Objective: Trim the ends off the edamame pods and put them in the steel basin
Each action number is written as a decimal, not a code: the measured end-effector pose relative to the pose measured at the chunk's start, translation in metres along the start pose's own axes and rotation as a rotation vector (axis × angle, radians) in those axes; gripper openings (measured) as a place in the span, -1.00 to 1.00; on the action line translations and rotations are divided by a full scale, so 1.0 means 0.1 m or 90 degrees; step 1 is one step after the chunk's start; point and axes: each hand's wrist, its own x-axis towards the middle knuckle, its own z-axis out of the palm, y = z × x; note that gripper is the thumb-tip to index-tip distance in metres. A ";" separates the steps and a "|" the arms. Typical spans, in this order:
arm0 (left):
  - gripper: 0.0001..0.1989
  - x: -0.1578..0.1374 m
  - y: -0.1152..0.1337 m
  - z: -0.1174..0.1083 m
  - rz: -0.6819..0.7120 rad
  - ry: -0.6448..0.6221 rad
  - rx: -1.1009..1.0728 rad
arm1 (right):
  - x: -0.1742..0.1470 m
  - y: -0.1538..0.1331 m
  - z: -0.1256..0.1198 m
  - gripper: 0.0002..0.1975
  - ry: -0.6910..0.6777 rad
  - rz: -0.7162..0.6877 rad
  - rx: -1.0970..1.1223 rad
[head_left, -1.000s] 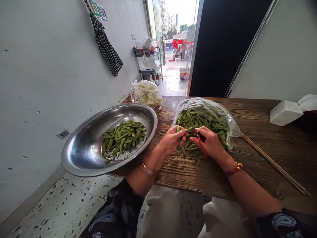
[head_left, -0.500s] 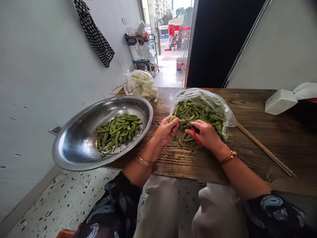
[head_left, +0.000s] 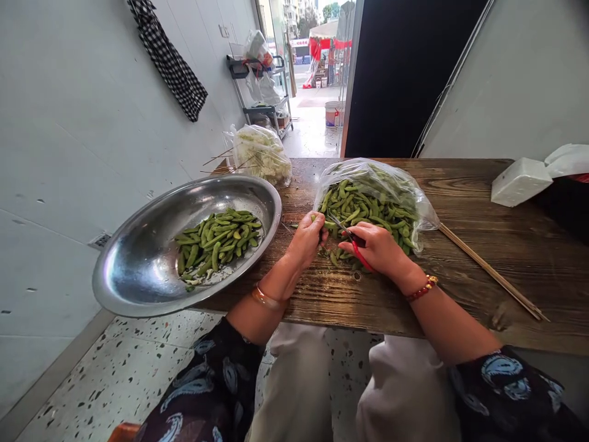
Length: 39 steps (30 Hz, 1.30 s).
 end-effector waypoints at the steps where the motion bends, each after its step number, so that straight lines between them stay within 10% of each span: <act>1: -0.73 -0.01 -0.01 0.01 -0.005 -0.012 0.006 | 0.01 0.00 0.00 -0.67 0.008 0.003 0.014; 31: -0.76 -0.03 0.08 -0.02 0.016 -0.056 0.031 | 0.01 0.05 -0.16 -0.61 0.113 0.047 0.006; 39: -0.90 0.00 0.04 -0.04 0.197 -0.041 0.570 | 0.01 0.05 -0.12 -0.62 0.101 0.050 0.011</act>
